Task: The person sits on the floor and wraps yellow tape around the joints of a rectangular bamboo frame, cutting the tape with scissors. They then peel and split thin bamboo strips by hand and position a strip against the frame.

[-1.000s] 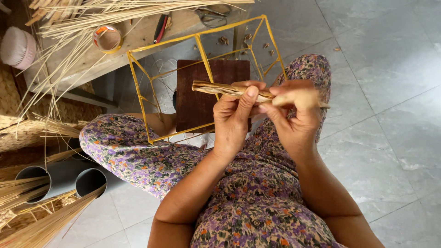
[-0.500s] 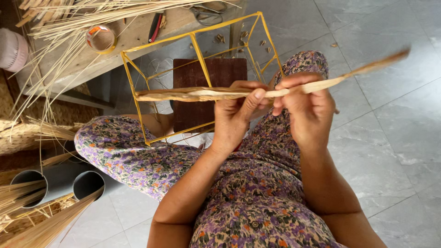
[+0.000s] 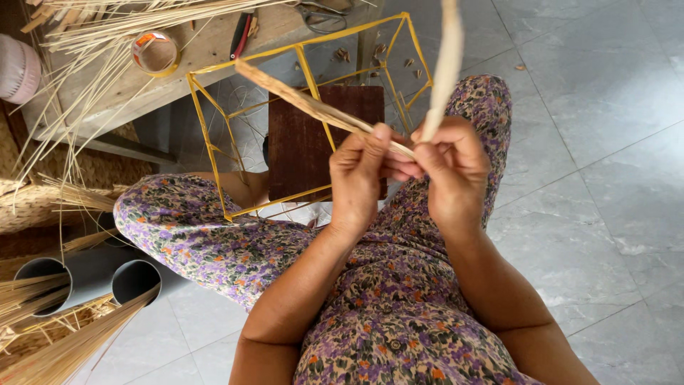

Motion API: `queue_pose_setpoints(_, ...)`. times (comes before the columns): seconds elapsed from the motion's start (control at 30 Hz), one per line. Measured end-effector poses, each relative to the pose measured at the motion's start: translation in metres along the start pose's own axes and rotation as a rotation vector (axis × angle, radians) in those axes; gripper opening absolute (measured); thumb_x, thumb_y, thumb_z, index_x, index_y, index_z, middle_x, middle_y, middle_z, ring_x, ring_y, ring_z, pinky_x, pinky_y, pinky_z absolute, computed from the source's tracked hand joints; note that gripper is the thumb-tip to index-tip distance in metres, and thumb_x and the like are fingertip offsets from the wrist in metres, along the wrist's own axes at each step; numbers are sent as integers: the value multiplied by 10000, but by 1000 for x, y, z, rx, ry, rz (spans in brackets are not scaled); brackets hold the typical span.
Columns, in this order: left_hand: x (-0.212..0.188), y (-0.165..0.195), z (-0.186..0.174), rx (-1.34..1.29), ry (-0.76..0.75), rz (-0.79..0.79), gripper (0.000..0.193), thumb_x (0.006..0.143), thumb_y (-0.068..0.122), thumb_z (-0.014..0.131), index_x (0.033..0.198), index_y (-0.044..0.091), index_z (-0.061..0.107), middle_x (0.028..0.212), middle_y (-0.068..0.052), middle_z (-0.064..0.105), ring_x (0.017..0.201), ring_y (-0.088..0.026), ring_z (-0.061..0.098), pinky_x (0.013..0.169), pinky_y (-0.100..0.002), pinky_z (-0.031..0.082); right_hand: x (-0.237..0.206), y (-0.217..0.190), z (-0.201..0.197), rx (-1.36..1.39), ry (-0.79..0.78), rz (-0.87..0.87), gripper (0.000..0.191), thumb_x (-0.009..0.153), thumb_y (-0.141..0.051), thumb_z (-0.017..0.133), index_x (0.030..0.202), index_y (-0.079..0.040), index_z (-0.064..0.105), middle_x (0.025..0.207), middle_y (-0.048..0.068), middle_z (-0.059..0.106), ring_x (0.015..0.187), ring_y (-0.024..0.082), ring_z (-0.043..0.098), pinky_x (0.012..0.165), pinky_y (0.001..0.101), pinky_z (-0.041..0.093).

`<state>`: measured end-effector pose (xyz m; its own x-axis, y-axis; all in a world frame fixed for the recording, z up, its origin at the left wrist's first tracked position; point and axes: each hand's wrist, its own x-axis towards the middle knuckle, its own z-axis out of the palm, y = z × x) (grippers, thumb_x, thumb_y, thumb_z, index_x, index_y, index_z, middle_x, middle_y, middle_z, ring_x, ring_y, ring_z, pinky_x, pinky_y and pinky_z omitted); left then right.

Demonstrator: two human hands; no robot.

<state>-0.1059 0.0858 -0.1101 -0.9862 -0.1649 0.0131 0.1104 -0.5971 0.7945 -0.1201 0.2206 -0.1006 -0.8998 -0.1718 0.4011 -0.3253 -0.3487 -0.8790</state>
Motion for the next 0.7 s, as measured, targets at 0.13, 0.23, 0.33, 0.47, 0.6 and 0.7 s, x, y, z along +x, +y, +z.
queue_pose_setpoints(0.13, 0, 12, -4, -12, 61, 97, 273, 1074, 299, 596, 1082, 37, 672, 926, -101, 760, 805, -145, 731, 734, -273, 624, 2, -5, -9, 305, 82, 75, 101, 1188, -151, 540, 1151, -56, 540, 1002, 84, 633, 811, 116, 582, 735, 265, 510)
queue_pose_setpoints(0.23, -5, 11, 1, 88, -96, 153, 242, 1046, 225, 672, 1200, 38, 656, 1073, -54, 706, 935, -97, 666, 818, -252, 587, 3, -13, -11, 303, 60, 74, 103, 1201, -158, 530, 1169, -61, 525, 1004, 88, 642, 812, 120, 586, 741, 277, 528)
queue_pose_setpoints(0.33, -8, 5, 4, 183, -108, 150, 212, 1058, 161, 688, 1215, 19, 699, 1105, -40, 712, 950, -88, 673, 849, -249, 592, 4, -18, -7, 208, 47, 71, 71, 1139, -104, 556, 1194, -59, 546, 1053, 88, 661, 789, 103, 601, 676, 248, 537)
queue_pose_setpoints(0.47, -5, 1, -2, 117, -64, 175, 170, 1042, 136, 688, 1159, 16, 717, 1123, -28, 715, 931, -89, 678, 817, -253, 595, 10, -16, 5, -296, -118, -135, 207, 1037, 76, 651, 1202, 6, 547, 1089, 111, 641, 988, 153, 688, 822, 308, 629)
queue_pose_setpoints(0.6, -9, 1, -5, 266, -86, 233, 164, 1082, 147, 643, 1140, 11, 714, 1073, -27, 714, 945, -78, 691, 834, -250, 628, 6, -15, 9, -453, -48, -136, 226, 990, 134, 696, 1146, 37, 565, 1145, 112, 544, 953, 115, 622, 795, 271, 572)
queue_pose_setpoints(0.7, -8, 3, -6, 263, -115, 220, 156, 1095, 142, 633, 1164, 14, 691, 1010, -41, 736, 917, -79, 693, 837, -247, 619, 3, -14, 3, -348, -32, -38, 126, 1015, 51, 635, 1109, 25, 556, 1088, 85, 572, 932, 114, 613, 812, 292, 587)
